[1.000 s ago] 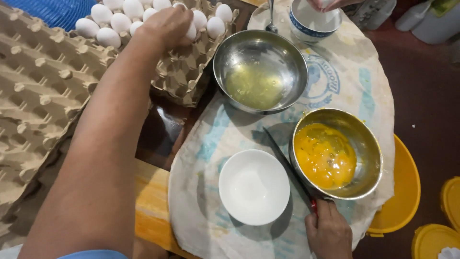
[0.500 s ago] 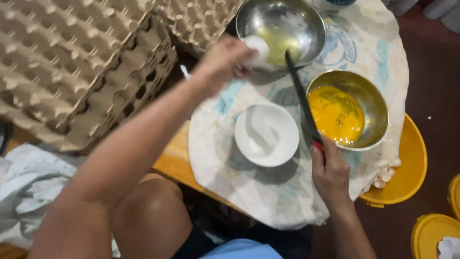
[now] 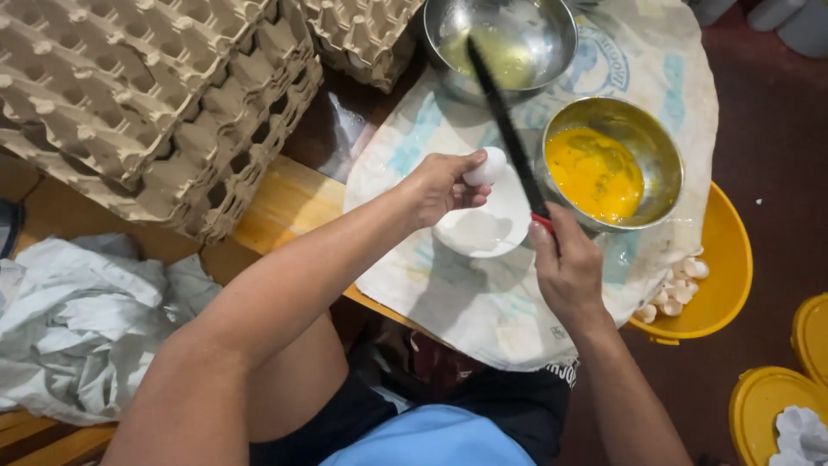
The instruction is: Cracking eggs and separating the yolks from the whites into different bowls at a fast pace.
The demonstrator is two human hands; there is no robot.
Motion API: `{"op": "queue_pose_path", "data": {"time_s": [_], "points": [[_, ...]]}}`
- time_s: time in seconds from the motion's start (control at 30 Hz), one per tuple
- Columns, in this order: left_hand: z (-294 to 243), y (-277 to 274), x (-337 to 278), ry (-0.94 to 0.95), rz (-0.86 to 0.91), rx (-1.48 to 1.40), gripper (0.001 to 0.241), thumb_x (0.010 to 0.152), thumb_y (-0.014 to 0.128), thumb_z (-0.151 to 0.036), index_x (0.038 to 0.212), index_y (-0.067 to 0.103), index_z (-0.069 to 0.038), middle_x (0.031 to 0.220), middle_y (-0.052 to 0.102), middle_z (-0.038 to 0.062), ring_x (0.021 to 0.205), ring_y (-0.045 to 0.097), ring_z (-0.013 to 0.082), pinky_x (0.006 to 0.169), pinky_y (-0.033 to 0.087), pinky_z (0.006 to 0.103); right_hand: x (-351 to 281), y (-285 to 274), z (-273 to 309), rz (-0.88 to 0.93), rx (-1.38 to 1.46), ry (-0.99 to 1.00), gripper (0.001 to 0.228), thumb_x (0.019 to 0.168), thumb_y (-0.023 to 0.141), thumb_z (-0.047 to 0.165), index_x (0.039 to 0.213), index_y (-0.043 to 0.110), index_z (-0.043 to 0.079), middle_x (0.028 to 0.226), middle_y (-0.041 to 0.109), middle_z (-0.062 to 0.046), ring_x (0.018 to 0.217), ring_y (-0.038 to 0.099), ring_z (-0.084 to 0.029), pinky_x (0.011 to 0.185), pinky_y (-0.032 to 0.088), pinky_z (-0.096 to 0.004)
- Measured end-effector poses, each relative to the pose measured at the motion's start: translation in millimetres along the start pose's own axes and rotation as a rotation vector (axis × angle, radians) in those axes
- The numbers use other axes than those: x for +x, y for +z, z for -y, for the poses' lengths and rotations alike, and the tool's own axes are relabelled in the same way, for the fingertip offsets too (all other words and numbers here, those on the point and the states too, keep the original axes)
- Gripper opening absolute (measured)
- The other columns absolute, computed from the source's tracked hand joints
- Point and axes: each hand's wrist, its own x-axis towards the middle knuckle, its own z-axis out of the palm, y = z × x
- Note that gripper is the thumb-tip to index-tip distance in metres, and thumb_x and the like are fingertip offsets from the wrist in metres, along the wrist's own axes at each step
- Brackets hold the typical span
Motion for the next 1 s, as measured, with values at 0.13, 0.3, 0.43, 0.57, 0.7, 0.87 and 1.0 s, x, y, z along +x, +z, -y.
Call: {"op": "queue_pose_path", "data": {"time_s": [0.13,0.3,0.43,0.57,0.7,0.87,1.0], "points": [[1,0,-4,-0.028,0.020,-0.044,0.041,0.092,0.076,-0.025,0.110,0.061,0.009,0.092,0.064,0.017,0.079,0.075,0.0285,0.069,0.070,0.0366,1,5,-2,0.013,-0.077,-0.046,0.027,0.110,0.058,0.021,0.128,0.064,0.003,0.094,0.069,-0.020,0.088,0.071,-0.039,0.078,0.057,-0.047],[-11,-2,-7,-0.043,0.022,-0.038,0.045,0.090,0.079,-0.028,0.111,0.062,0.008,0.093,0.063,0.017,0.080,0.075,0.0300,0.071,0.070,0.0379,4,9,2,0.092,-0.015,0.097,0.024,0.107,0.060,0.022,0.124,0.068,0.007,0.091,0.072,-0.013,0.083,0.073,-0.029,0.078,0.059,-0.038],[-5,-18,0,-0.084,0.014,0.002,0.041,0.094,0.074,-0.027,0.114,0.063,0.007,0.093,0.065,0.018,0.078,0.075,0.0286,0.069,0.070,0.0373,-5,1,-10,0.016,-0.147,-0.042,0.024,0.107,0.061,0.017,0.127,0.065,0.004,0.099,0.070,-0.021,0.092,0.070,-0.042,0.078,0.058,-0.051],[-8,-21,-4,-0.107,0.023,0.023,0.044,0.088,0.080,-0.029,0.115,0.066,0.002,0.094,0.067,0.018,0.076,0.074,0.0284,0.069,0.069,0.0380,-25,-3,-32,0.108,-0.486,0.080,0.022,0.110,0.055,0.019,0.126,0.064,0.007,0.096,0.068,-0.017,0.085,0.073,-0.037,0.075,0.061,-0.048],[-1,-24,5,-0.081,0.050,0.109,0.044,0.083,0.085,-0.026,0.113,0.068,0.001,0.091,0.066,0.016,0.075,0.074,0.0287,0.070,0.070,0.0402,-36,10,-61,0.248,-0.701,0.213,0.030,0.112,0.046,0.032,0.131,0.060,0.014,0.099,0.065,-0.013,0.084,0.075,-0.036,0.071,0.062,-0.050],[-4,-12,-7,-0.080,0.044,0.198,0.056,0.082,0.085,-0.021,0.123,0.061,0.008,0.093,0.064,0.021,0.079,0.074,0.0335,0.072,0.069,0.0455,-21,7,-85,0.115,-0.837,0.018,0.040,0.110,0.054,0.053,0.112,0.074,0.018,0.088,0.070,-0.010,0.087,0.072,-0.035,0.078,0.055,-0.050],[-3,-10,-12,-0.059,0.041,0.234,0.071,0.082,0.086,-0.021,0.135,0.051,0.010,0.100,0.063,0.027,0.086,0.073,0.0387,0.078,0.067,0.0516,-12,19,-107,-0.030,-0.744,-0.020,0.037,0.111,0.061,0.047,0.093,0.077,0.017,0.071,0.068,-0.009,0.070,0.071,-0.033,0.064,0.057,-0.045]]}}
